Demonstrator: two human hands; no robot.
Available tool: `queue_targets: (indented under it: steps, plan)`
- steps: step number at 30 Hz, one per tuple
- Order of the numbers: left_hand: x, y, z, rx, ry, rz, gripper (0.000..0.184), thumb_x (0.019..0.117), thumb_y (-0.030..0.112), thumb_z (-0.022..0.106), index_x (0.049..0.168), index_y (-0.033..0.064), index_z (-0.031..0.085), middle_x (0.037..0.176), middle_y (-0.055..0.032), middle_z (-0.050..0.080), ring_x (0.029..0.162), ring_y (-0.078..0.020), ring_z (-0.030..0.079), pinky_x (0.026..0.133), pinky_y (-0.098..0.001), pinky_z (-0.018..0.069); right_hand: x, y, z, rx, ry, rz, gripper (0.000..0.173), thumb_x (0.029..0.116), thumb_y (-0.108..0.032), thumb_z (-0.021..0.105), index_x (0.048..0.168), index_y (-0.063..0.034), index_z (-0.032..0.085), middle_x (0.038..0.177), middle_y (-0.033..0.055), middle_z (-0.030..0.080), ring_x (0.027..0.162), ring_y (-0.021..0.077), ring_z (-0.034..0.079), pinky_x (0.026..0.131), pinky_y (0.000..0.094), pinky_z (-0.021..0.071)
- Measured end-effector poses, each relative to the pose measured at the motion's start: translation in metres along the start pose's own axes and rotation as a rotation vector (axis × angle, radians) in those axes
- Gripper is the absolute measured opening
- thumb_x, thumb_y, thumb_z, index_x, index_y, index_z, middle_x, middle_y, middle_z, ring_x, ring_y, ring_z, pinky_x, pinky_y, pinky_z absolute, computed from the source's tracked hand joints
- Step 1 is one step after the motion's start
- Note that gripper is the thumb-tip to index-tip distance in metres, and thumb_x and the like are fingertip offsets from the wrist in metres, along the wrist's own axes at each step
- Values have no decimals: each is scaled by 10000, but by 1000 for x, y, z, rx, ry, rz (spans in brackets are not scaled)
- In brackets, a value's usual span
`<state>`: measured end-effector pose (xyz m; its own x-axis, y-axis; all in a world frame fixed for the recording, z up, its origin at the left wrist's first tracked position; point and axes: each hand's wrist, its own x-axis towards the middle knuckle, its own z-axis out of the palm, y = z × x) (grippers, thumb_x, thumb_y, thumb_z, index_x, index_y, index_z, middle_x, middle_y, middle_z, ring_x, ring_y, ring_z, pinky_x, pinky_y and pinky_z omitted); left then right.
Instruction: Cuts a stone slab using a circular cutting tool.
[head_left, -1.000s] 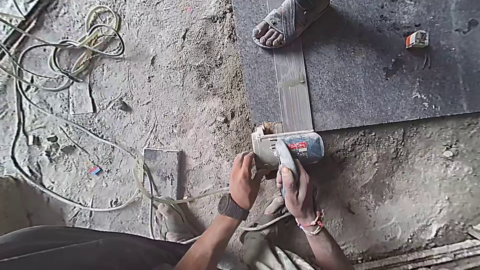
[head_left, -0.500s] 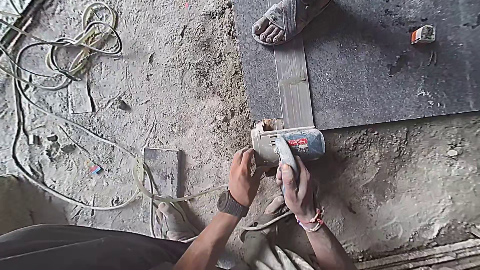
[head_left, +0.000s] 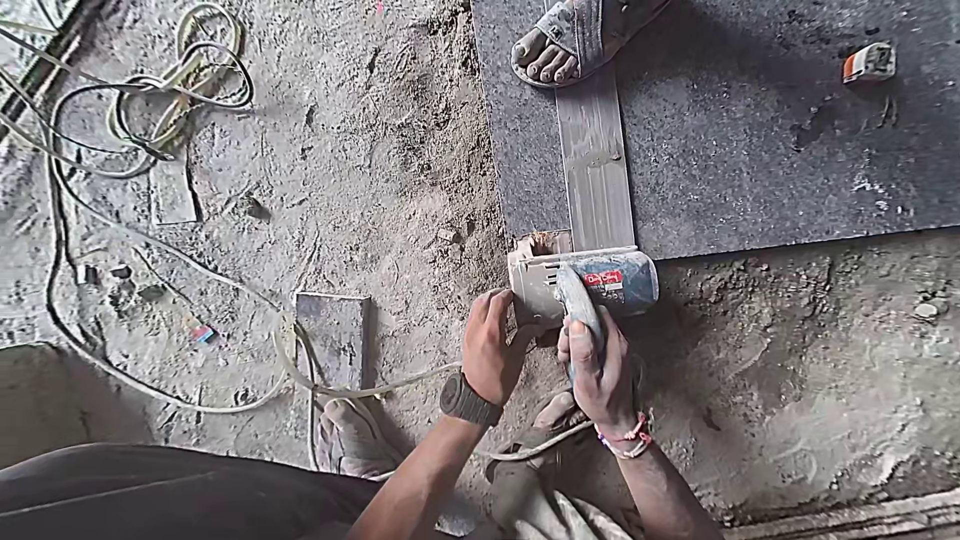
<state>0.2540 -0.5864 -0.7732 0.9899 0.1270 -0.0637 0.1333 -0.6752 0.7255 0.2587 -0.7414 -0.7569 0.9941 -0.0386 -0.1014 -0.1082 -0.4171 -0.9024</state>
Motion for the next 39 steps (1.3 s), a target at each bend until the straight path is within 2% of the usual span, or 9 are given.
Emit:
queue_targets:
  steps: [15, 29, 39]
  plan:
    - [12, 0, -2, -4, -7, 1, 489, 793, 277, 854, 1130, -41, 698, 1082, -199, 714, 919, -292, 694, 839, -415, 579, 9, -3, 5, -1, 29, -17, 606, 1048, -542, 410, 1018, 17, 640, 698, -35, 638, 581, 34, 621, 520, 242, 559]
    - [22, 1, -4, -44, -31, -43, 491, 794, 261, 859, 1149, -37, 698, 1137, -216, 707, 1014, -331, 699, 908, -445, 576, 19, -3, 9, 11, 34, -62, 599, 1067, -515, 391, 1017, 33, 626, 693, -27, 635, 569, 52, 624, 509, 256, 567]
    - [29, 1, -7, -65, -36, -56, 469, 800, 251, 854, 1142, -30, 700, 1112, -206, 709, 982, -315, 700, 895, -437, 581, 26, -6, 11, 27, 25, -76, 602, 1071, -516, 397, 1025, 44, 613, 700, -32, 633, 576, 45, 625, 522, 245, 573]
